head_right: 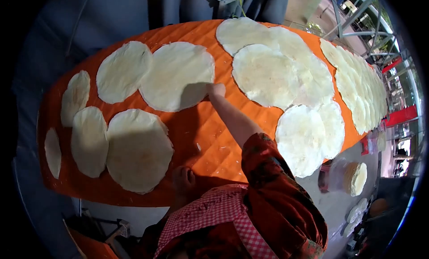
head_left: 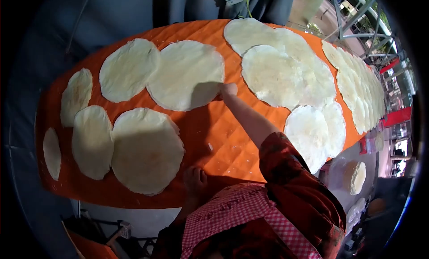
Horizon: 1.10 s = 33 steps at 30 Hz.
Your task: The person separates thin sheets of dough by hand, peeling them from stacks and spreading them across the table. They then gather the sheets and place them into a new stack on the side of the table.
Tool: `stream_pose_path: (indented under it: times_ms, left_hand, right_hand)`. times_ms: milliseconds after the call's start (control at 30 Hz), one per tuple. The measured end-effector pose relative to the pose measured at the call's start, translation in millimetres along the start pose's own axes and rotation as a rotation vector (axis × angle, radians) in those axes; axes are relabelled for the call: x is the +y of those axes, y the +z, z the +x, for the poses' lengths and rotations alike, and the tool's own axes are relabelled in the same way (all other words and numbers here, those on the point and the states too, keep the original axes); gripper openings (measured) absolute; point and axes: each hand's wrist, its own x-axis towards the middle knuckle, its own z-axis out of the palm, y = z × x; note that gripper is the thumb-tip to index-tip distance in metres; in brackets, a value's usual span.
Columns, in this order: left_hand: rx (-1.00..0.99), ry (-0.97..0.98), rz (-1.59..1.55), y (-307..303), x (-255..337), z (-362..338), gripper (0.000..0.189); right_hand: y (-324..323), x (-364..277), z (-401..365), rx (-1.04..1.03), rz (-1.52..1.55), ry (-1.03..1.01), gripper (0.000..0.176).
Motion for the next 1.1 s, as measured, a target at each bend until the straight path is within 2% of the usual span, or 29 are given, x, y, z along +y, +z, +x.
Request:
stream_pose_path:
  times_ms: [67, 133, 167, 200, 233, 267, 300, 333, 367, 400, 467, 533, 567, 600, 633, 667, 733, 767, 833, 867, 900, 1000, 1067, 1100]
  left_hand:
    - [-0.023, -0.015, -0.025, 1, -5, 2, 0.015]
    - [-0.081, -0.022, -0.068, 0, -9, -2, 0.017]
    - [-0.058, -0.003, -0.069, -1, -8, -3, 0.018]
    - [-0.036, 0.022, -0.070, -4, -7, -1, 0.019]
    - [-0.014, 0.049, -0.071, -7, -7, 2, 0.019]
    - [-0.018, 0.045, -0.089, -8, -7, 5, 0.019]
    - [-0.028, 0.038, -0.107, -11, -6, 6, 0.019]
    - [-0.042, 0.031, -0.126, -14, -5, 4, 0.020]
    - [-0.036, 0.017, -0.146, -16, -3, 4, 0.019]
    - [-0.026, 0.000, -0.162, -18, -1, 5, 0.019]
    - [-0.025, -0.035, -0.227, -23, -3, 6, 0.019]
    - [-0.051, -0.064, -0.326, -18, -8, 3, 0.021]
    - [-0.059, -0.050, -0.407, -11, -18, -1, 0.028]
    - [-0.069, -0.251, -0.747, -16, -21, -2, 0.032]
    - [-0.076, -0.452, -1.087, -22, -22, 0, 0.037]
    - [-0.081, -0.658, -1.426, -31, -23, 3, 0.042]
    - [0.004, -0.676, -1.846, -93, -13, 27, 0.058]
    - [0.000, -0.680, -1.956, -105, -15, 30, 0.061]
    - [0.032, -0.847, -2.026, -109, -23, 31, 0.056]
    - [0.041, -0.934, -2.058, -111, -25, 27, 0.053]
    - [-0.041, -0.976, -1.979, -99, -34, 17, 0.050]
    - [0.040, -0.940, -1.805, -85, -34, 0, 0.051]
    - [-0.021, -0.873, -2.033, -100, -23, 6, 0.046]
    - [-0.106, -0.842, -2.166, -102, -16, 11, 0.045]
  right_hand:
    - [0, -29, -33, -0.038, 0.307, 0.207, 0.028]
    - [15, -19, -24, -0.146, 0.437, 0.166, 0.026]
    - [29, -6, 0, -0.173, 0.469, 0.134, 0.027]
    - [34, -17, -8, -0.197, 0.505, 0.099, 0.028]
    - [24, -38, -9, -0.196, 0.140, -0.080, 0.030]
    - [21, -80, -34, -0.184, 0.156, -0.064, 0.027]
    - [38, -95, 28, -0.224, -0.363, -0.365, 0.014]
    - [53, -112, 83, -0.114, -0.854, -0.691, 0.009]
    - [14, -166, -37, -0.127, -0.198, -0.675, 0.011]
    - [12, -192, -17, -0.169, -0.322, -0.960, 0.018]
    - [-2, -248, -120, -0.289, -0.403, -1.080, 0.021]
    - [-5, -253, -195, -0.248, -0.658, -1.254, 0.023]
    - [-6, -245, -234, -0.223, -0.783, -1.339, 0.025]
    - [-7, -225, -285, -0.208, -0.966, -1.284, 0.027]
    - [0, -187, -294, -0.159, -1.060, -1.407, 0.023]
    - [1, -146, -306, -0.275, -1.177, -1.366, 0.018]
    - [2, -62, -338, -0.459, -1.028, -1.377, 0.012]
    - [2, -26, -348, -0.535, -0.974, -1.318, 0.013]
    - [6, 38, -353, -0.681, -1.087, -1.137, 0.014]
    - [7, 63, -353, -0.669, -1.046, -1.122, 0.015]
    - [6, 83, -353, -0.649, -1.007, -1.106, 0.015]
    - [-1, 112, -362, -0.633, -0.845, -1.107, 0.015]
    - [-8, 119, -355, -0.602, -0.784, -1.158, 0.014]
    - [-18, 102, -354, -0.608, -0.797, -1.163, 0.015]
